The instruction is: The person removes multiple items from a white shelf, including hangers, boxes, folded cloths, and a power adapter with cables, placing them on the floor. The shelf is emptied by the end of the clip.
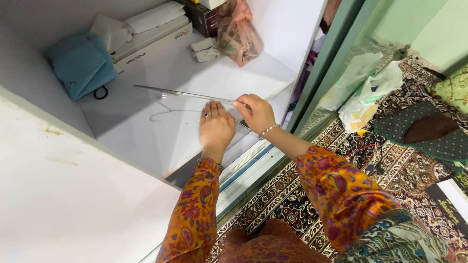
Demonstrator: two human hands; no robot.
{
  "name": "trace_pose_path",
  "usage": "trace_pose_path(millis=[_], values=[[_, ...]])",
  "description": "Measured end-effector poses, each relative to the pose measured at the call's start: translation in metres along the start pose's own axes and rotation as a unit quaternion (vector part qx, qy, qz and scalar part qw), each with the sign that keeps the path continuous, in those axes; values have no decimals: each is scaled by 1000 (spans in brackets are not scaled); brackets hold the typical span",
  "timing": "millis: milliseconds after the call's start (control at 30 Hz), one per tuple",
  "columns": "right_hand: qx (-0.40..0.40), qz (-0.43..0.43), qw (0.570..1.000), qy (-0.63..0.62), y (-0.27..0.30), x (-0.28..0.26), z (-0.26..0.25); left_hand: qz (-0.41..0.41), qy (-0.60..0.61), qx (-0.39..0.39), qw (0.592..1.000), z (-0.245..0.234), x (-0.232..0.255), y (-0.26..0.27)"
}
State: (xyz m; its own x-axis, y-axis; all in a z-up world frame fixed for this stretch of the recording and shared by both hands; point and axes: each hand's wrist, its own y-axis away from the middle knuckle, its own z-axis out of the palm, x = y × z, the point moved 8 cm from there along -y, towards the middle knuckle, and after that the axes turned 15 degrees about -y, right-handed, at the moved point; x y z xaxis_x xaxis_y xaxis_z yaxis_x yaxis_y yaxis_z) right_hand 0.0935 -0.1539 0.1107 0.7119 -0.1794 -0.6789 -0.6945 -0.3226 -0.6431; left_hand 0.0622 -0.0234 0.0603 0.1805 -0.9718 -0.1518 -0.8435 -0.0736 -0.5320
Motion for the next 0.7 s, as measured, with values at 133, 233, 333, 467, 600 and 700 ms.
trace_pose_path(millis=[133, 233, 333, 467, 600, 700], values=[[54, 191, 979, -36, 25, 23, -30, 2, -1, 2, 1000, -1, 1, 1], [92, 209, 973, -20, 45, 41, -59, -1, 1, 5, 1000, 0, -2, 2], [144, 197, 969, -50, 74, 55, -96, 13, -8, 12, 1000, 0, 0, 2], [218, 229, 941, -121, 134, 92, -146, 8, -4, 19, 1000, -3, 0, 2], [270, 284, 914, -105, 208, 111, -196, 7, 1, 24, 1000, -3, 0, 4], [319, 304, 893, -97, 256, 113, -224, 7, 16, 27, 999, -3, -2, 4]])
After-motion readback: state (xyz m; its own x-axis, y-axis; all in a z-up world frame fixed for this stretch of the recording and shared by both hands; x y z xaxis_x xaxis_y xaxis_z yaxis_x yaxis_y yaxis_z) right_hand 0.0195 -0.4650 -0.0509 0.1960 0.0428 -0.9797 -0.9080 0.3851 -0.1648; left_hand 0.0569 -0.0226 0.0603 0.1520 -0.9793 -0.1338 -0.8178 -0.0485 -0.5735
